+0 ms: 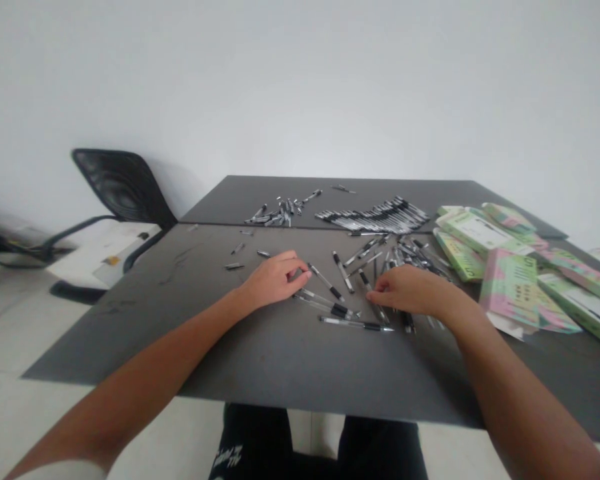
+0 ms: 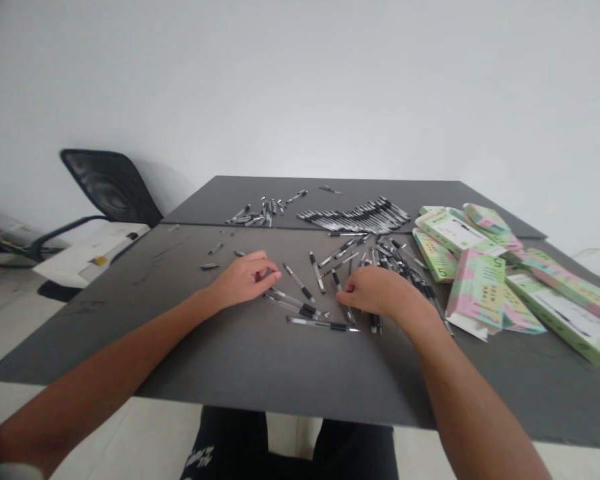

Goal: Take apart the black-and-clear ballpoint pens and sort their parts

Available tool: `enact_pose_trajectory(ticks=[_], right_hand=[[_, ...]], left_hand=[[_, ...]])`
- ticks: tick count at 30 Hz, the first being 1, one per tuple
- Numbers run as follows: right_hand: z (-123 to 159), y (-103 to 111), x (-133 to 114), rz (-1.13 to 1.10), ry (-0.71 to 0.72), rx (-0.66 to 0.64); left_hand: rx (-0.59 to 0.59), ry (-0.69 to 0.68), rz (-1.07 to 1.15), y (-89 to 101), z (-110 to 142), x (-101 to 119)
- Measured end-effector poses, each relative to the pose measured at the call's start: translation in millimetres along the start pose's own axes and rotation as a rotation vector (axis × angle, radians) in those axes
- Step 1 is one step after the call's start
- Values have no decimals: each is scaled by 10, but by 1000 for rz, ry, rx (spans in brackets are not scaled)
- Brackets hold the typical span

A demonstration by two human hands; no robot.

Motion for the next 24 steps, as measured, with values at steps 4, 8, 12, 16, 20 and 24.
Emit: enact_pose_trajectory(ticks=[4,8,12,16,20,24], right_hand=[[32,55,-126,-284,208,226],[22,-56,-401,-553,396,460],[18,-223,-712,-528,549,604],[6,-229,-690,-463,627,738],[-121,-70,-160,-419,369,780],[-287,-20,305,-64,112,471]], left_hand=[[100,53,86,37,-13,158],[142,79,241,-22,5,405],[170,83,468,-104,57,593],[188,141,654,-98,88,630],[250,215,752,-72,81,574],[276,242,726,-100,77,539]])
Point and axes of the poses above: each hand's wrist, its own z-axis away from the middle knuckle, its own y-axis out of the back of the hand, x = y × z, the point moved 3 cm from there along -z, towards the middle knuckle, and after that the axes turned 4 degrees about -x, right-handed, at the moved point
